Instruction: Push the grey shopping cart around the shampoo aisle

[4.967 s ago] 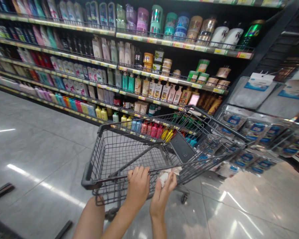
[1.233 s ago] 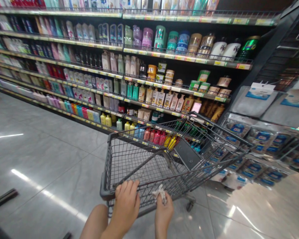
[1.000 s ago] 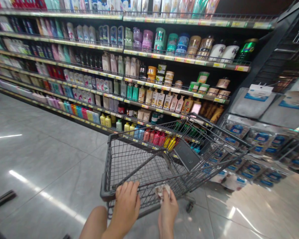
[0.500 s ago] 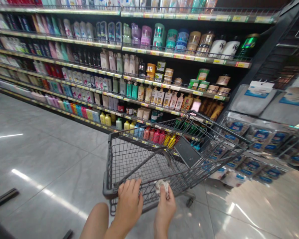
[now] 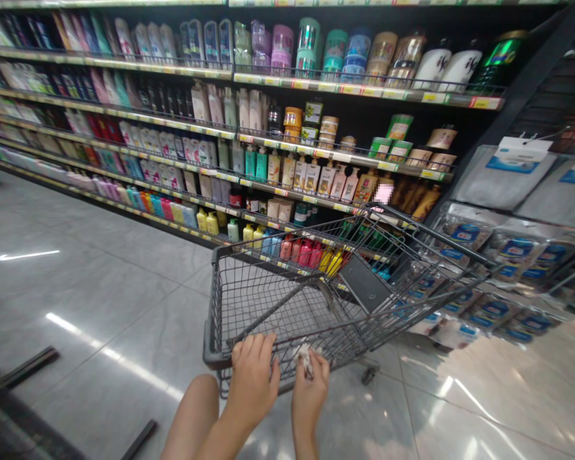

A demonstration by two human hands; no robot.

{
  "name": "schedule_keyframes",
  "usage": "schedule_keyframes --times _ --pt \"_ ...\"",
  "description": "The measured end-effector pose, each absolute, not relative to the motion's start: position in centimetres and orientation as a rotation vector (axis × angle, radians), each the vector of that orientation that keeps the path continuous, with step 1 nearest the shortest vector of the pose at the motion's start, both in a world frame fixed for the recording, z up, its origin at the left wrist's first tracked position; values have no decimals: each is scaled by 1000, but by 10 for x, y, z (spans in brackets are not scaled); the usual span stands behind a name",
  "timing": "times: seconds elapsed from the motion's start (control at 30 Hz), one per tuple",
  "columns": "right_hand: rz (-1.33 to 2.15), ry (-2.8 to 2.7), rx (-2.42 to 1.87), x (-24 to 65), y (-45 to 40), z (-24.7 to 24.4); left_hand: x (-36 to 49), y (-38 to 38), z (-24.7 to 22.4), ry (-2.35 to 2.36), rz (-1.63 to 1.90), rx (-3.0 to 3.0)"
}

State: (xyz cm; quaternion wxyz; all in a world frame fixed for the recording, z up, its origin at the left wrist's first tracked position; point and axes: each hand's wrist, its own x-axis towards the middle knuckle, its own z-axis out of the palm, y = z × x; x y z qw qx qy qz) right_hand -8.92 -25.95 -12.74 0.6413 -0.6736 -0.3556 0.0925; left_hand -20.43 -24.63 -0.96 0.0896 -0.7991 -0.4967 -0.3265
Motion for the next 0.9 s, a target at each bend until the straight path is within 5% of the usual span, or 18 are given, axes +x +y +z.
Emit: schedule_keyframes --times 0.9 --pt "463 -528 -1655 -96 -270 -119 -200 -252 -17 -1483 -1006 -2333"
